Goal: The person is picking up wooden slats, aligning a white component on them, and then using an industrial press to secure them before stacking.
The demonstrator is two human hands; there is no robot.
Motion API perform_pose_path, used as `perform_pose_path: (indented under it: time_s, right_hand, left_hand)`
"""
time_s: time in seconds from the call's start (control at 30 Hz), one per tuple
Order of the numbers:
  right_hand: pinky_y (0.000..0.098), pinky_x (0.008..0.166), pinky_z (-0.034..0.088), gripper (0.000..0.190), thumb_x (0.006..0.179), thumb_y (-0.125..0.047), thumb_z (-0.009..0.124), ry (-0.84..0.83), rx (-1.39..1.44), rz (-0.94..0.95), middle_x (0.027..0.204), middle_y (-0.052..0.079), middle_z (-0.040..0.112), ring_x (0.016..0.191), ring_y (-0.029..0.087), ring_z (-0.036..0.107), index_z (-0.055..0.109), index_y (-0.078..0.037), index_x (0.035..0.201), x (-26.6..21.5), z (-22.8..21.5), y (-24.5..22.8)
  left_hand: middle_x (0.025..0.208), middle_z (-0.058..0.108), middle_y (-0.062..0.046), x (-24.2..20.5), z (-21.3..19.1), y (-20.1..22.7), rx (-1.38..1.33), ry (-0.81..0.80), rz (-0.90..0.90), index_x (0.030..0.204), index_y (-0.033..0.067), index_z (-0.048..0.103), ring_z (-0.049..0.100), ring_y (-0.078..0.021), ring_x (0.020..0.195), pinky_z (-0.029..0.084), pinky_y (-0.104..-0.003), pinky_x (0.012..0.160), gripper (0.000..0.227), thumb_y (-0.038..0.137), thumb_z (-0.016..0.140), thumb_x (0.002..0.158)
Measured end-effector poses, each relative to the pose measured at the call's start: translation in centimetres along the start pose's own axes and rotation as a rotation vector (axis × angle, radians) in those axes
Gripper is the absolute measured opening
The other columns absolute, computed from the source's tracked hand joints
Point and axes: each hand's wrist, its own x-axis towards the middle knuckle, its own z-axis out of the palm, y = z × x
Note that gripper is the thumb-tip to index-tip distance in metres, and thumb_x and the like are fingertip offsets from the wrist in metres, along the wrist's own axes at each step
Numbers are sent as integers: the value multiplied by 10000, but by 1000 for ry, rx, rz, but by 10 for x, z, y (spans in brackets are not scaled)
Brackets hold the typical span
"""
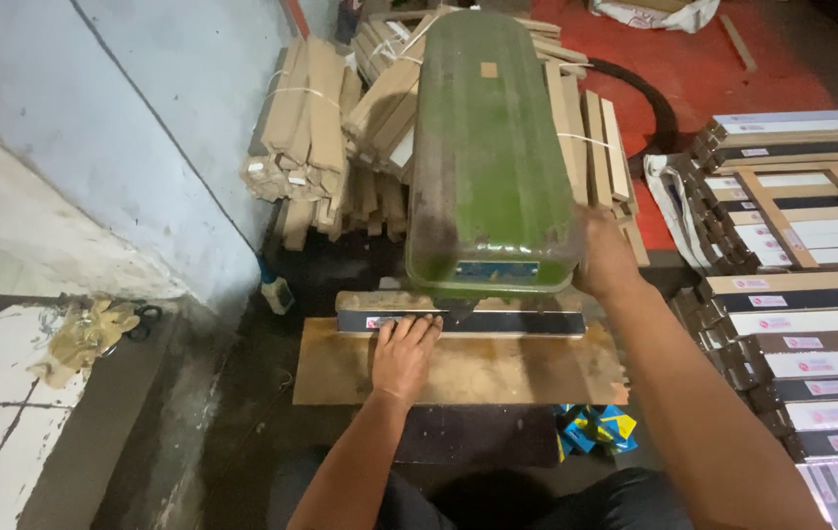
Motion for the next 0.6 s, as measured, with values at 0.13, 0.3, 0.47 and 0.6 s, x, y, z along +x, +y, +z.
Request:
perform_pose_path:
  time_s: [0.13,0.3,0.47,0.6]
  right_hand:
    - [633,877,531,301,842,-51,631,-273,127,122,985,311,739,977,536,693,741,77,1092,-25,-3,-15]
    - [488,641,544,162,785,-25,642,-126,468,-130,664,237,711,663,462,683,775,-50,874,-85,52,57]
    - [527,980,536,397,983,-317,564,-280,343,496,1153,220,769,1151,409,696,757,-72,1228,-115,22,46]
    - [576,1058,478,516,1016,-438,549,-286,313,746,1301,249,713,1254,453,624,719,-68,1333,-138,46,24]
  left_hand:
    - [1319,585,2,-3,1,-1,-15,-15,-19,1409,206,551,486,-204,1281,326,-453,1075,430,167,568,980]
    - [1318,623,32,-3,-11,0,-223,47,-120,1385,232,606,527,-188,1260,328,-451,1111,364,290,503,1041]
    - [1233,676,-88,-3,-95,6,-328,178,-644,1369,155,640,623,-294,1166,435,-489,1035,348,240,580,1037]
    - [1425,547,-77,-13,-67,-44,-331,77,-1286,1289,290,576,555,-373,1295,368,-591,1071,377,482,607,967]
